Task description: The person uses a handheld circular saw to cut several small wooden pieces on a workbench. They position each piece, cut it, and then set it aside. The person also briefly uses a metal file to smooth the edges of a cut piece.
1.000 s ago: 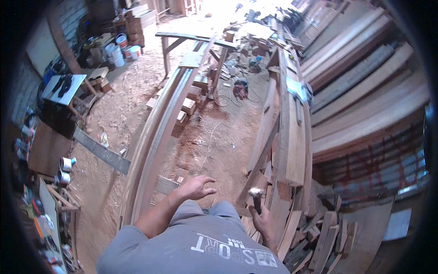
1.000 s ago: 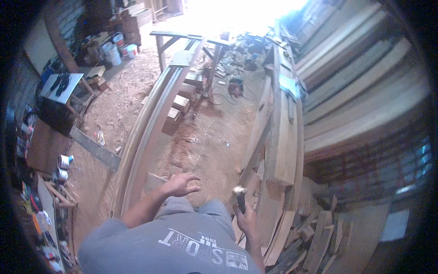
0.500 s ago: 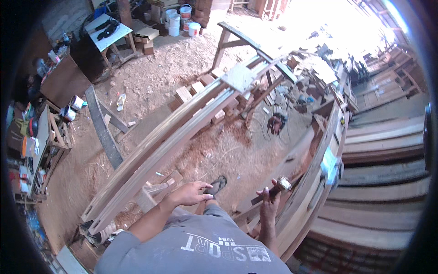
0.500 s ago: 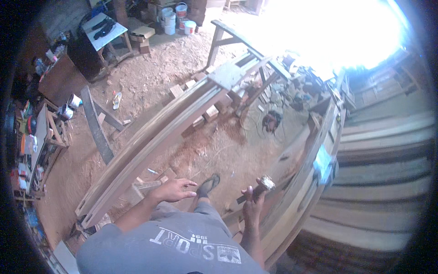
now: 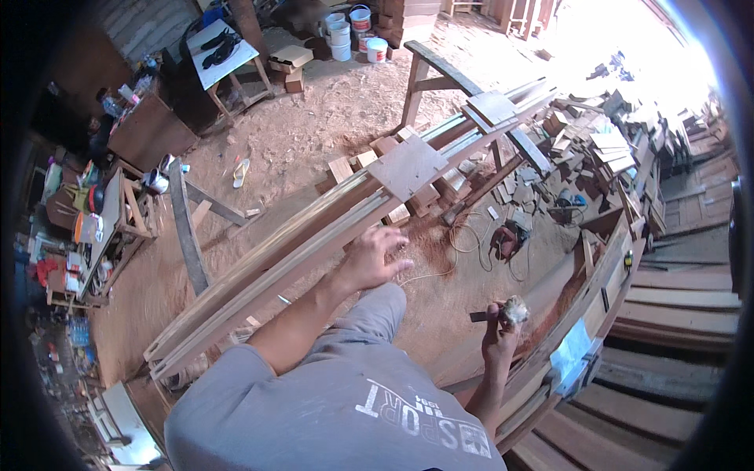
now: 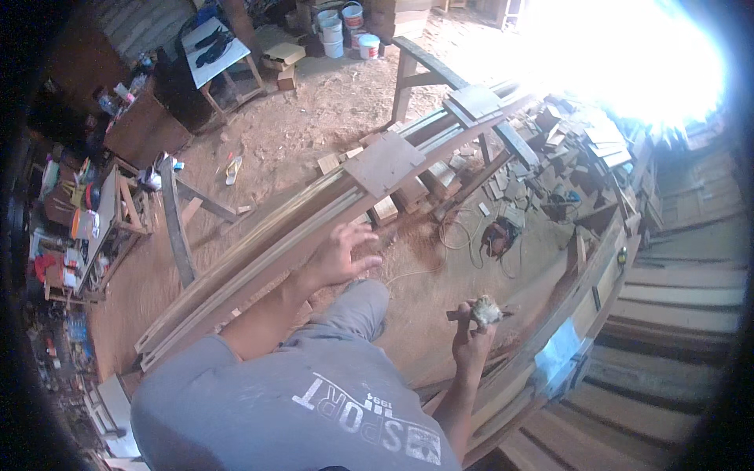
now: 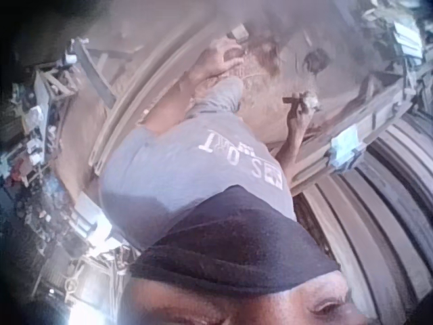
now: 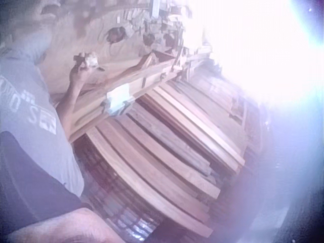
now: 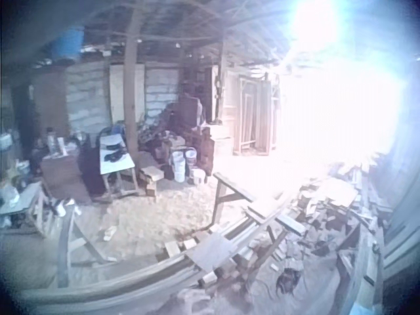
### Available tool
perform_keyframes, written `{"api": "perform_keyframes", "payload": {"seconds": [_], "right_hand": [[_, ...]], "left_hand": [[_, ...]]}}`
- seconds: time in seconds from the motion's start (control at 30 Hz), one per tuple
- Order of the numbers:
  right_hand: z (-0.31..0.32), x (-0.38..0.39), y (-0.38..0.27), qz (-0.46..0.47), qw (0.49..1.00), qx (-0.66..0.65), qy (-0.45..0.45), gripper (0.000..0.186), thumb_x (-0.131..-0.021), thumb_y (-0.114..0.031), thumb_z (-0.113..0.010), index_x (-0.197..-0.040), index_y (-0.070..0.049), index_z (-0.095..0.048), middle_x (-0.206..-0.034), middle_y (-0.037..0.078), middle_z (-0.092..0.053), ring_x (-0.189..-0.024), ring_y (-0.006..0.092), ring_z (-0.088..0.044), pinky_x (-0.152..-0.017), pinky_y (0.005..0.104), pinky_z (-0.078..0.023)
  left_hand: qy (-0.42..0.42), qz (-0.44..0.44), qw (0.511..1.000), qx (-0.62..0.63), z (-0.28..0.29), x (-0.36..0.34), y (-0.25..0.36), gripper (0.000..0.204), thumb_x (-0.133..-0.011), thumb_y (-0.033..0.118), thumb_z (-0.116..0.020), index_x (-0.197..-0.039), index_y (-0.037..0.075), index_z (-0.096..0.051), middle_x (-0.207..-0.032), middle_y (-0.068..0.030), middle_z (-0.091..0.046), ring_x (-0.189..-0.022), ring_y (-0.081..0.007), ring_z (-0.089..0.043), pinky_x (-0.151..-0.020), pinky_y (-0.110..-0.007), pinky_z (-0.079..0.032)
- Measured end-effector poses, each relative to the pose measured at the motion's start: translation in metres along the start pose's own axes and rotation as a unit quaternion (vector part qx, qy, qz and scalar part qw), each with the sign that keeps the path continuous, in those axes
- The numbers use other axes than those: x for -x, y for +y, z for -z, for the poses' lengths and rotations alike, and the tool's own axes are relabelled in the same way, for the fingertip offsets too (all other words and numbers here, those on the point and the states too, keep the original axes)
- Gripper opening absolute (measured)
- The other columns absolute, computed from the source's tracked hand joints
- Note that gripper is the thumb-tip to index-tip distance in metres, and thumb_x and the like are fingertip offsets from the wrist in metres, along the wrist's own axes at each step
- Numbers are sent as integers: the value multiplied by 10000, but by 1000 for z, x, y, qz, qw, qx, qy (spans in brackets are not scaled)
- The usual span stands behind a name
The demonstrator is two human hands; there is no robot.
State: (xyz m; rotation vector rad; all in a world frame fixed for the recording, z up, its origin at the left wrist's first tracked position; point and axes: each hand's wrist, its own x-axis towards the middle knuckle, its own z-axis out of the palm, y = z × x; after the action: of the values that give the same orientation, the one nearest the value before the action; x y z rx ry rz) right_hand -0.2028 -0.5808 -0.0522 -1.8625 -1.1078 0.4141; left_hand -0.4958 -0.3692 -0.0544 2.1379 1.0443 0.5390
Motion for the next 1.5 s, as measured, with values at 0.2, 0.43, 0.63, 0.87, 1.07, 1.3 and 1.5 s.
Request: {"api": "perform_keyframes", "payload": {"seconds": [0.2, 0.43, 0.63, 0.87, 1.07, 1.3, 1.5], "right_hand": [[0, -97, 8, -277, 943, -131, -130, 395, -1011, -289, -747, -1289, -33, -633, -830, 30, -653, -804, 111, -647, -745, 302, -562], [5, -216, 9, -263, 842, -458, -105, 410, -1078, -149, -561, -1467, -25, -515, -1237, 207, -692, -954, 263, -713, -901, 403, -598], [30, -310, 32, -321, 766, -550, -86, 485, -1036, -282, -533, -1433, -3, -525, -1195, 242, -687, -995, 319, -709, -940, 462, -582], [61, -399, 127, -324, 866, -378, 48, 660, -980, -87, -686, -1526, -14, -323, -1095, 152, -711, -893, 204, -711, -726, 349, -610], [116, -516, 231, -296, 909, -293, -30, 518, -985, -184, -742, -1402, 14, -507, -999, 48, -664, -829, 110, -622, -714, 274, -527], [148, -598, 281, -224, 942, -236, -85, 331, -1050, -251, -670, -1271, -16, -598, -921, 28, -641, -733, 121, -626, -608, 299, -501], [149, -621, 331, -96, 975, 41, -194, 253, -1080, -256, -608, -1191, -33, -564, -719, 75, -629, -643, 180, -661, -587, 366, -513]], "left_hand": [[140, 111, 953, -246, -9, -136, -39, 982, -748, 675, -832, -1523, 146, -540, -1634, -277, -354, -1553, -461, -249, -1278, -620, -181], [6, 227, 945, -235, -3, -218, -37, 1217, -619, 582, -931, -1625, 201, -361, -1649, -304, -267, -1568, -480, -209, -1291, -618, -146], [90, 211, 950, -213, -14, -242, -21, 1126, -603, 454, -955, -1559, 184, -426, -1532, -270, -372, -1463, -473, -355, -1240, -625, -257], [55, 34, 989, -135, -101, -381, 81, 1146, -598, 528, -929, -1569, 183, -427, -1542, -274, -361, -1439, -471, -361, -1188, -616, -309], [42, 8, 994, -99, -257, -532, 104, 1080, -584, 526, -890, -1536, 169, -524, -1547, -277, -371, -1457, -445, -350, -1214, -574, -246], [43, 120, 977, -170, -353, -655, 81, 1097, -589, 556, -892, -1549, 167, -528, -1589, -283, -371, -1489, -427, -333, -1232, -576, -215], [21, 109, 971, -213, -391, -660, 66, 1132, -638, 704, -856, -1588, 220, -476, -1658, -269, -300, -1566, -443, -234, -1258, -606, -183]]}}
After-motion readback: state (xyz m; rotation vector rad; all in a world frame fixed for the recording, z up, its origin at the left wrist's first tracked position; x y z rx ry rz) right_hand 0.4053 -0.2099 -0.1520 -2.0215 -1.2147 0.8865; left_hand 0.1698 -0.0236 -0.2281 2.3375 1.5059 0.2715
